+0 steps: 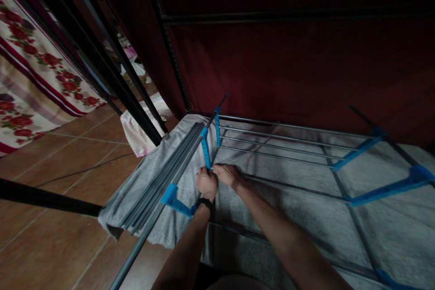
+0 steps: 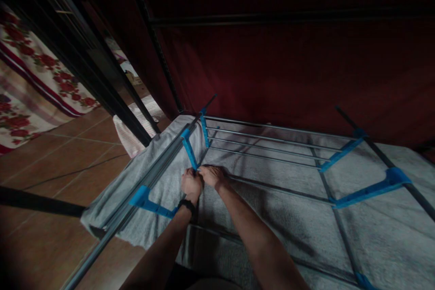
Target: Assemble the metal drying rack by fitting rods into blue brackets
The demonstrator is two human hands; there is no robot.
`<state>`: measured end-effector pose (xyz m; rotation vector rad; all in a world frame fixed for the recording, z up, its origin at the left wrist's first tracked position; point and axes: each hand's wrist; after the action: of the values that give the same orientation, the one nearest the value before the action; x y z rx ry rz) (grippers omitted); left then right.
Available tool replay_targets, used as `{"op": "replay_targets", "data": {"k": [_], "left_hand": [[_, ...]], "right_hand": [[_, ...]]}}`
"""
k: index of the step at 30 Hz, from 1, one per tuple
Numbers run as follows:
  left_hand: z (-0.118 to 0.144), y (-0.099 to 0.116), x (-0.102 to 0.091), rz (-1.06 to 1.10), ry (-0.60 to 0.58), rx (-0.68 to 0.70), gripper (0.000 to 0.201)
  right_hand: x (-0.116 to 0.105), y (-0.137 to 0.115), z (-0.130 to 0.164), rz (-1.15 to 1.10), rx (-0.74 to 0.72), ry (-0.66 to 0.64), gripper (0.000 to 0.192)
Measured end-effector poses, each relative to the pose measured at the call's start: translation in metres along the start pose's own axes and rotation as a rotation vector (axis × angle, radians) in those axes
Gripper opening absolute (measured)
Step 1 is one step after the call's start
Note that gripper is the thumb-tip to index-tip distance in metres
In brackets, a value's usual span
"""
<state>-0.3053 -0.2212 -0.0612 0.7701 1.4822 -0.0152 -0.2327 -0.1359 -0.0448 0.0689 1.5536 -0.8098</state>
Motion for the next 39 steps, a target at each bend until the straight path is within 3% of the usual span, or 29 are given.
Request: {"op": "replay_targets", "data": {"k": [14, 23, 27, 34, 39], "left_hand": [[-0.003, -0.005, 0.009, -0.030, -0.030, 0.035, 0.029], [0.003, -0.005, -0.005, -0.029, -0.023, 0.036, 0.039], [0.002, 0.001, -0.005, -0.023, -0.007, 0.081, 0.030], [-0.008, -0.005, 0.004, 0.025, 0.038, 0.086, 0.043], [-0.010, -0.004, 0.004, 0.014, 0.035, 0.068, 0.045]], "right_hand": [[-0.002, -0.002, 0.001, 0.014, -0.014, -0.008, 0.031], [-0.005, -0.003, 0.013, 0.040, -0.027, 0.065, 0.033], [-0.015, 0.034, 0.055, 0.113, 0.047, 0.179, 0.035], [-0.035, 0.134, 0.171, 0.239, 0.324, 0.294, 0.030], [-0.044, 0.187, 0.239, 0.267, 0.537, 0.399, 0.030]]}}
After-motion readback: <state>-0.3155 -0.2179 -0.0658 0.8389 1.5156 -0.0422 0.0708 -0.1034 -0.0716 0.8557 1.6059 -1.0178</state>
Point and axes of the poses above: each hand's wrist, its own z-axis away from the middle knuckle, its own x-axis out of the palm, y = z × x, and after that the axes turned 3 degrees about y, right-handed
